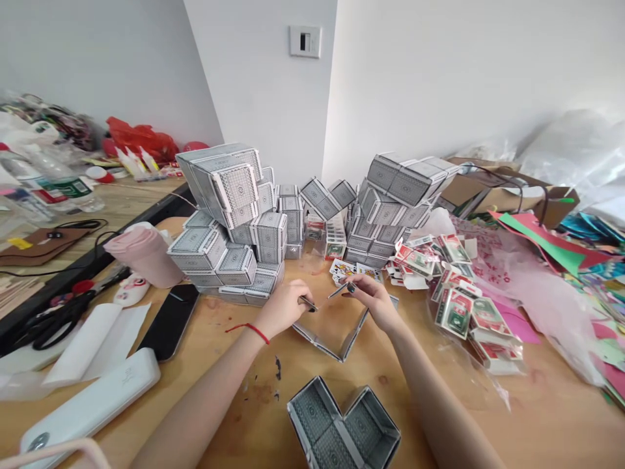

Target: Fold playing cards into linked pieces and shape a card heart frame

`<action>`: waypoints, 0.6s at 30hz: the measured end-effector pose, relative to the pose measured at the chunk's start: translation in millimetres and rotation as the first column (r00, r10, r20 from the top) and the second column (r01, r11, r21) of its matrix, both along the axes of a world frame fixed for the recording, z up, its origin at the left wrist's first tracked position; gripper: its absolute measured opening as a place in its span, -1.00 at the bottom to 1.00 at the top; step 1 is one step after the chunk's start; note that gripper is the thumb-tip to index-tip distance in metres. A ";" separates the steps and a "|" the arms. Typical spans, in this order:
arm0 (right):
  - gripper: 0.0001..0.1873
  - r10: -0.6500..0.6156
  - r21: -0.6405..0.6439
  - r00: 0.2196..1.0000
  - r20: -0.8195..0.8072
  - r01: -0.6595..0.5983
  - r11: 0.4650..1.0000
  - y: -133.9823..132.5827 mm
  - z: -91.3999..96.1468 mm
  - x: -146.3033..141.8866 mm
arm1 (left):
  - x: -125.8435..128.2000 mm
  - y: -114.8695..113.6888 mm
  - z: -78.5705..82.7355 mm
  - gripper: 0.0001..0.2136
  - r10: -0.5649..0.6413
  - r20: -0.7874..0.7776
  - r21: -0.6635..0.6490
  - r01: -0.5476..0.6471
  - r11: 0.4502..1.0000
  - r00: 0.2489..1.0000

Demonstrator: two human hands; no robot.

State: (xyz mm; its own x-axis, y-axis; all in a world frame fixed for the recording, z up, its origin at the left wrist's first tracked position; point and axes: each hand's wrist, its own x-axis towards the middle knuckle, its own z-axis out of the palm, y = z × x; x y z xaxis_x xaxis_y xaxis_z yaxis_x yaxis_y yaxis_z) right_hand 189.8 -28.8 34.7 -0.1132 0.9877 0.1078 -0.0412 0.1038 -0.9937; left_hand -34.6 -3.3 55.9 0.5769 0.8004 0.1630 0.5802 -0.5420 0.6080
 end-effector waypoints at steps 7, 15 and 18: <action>-0.65 0.062 -0.117 0.978 0.200 -0.040 0.992 13.7 60.0 -0.4 | 6.8 4.2 57.6 -0.78 -0.063 0.037 0.192 0.054 0.980 0.997; -0.53 -0.059 0.252 0.905 0.421 -0.054 0.966 -5.0 93.8 2.3 | -4.2 -4.2 88.9 -0.47 0.114 0.142 0.114 -0.130 0.985 0.983; -0.49 -0.053 0.286 0.922 0.382 -0.063 0.956 -11.7 98.5 0.7 | -6.4 -9.7 92.5 -0.42 0.101 0.152 0.115 -0.119 0.986 0.983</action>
State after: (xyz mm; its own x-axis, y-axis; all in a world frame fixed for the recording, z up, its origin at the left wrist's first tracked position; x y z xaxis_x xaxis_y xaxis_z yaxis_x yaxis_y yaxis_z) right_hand 190.5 -40.5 133.1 -0.2081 0.9193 0.3341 0.3338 0.3879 -0.8591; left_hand -41.0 -13.0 148.5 0.4494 0.8263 0.3396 0.5507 -0.5555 0.6230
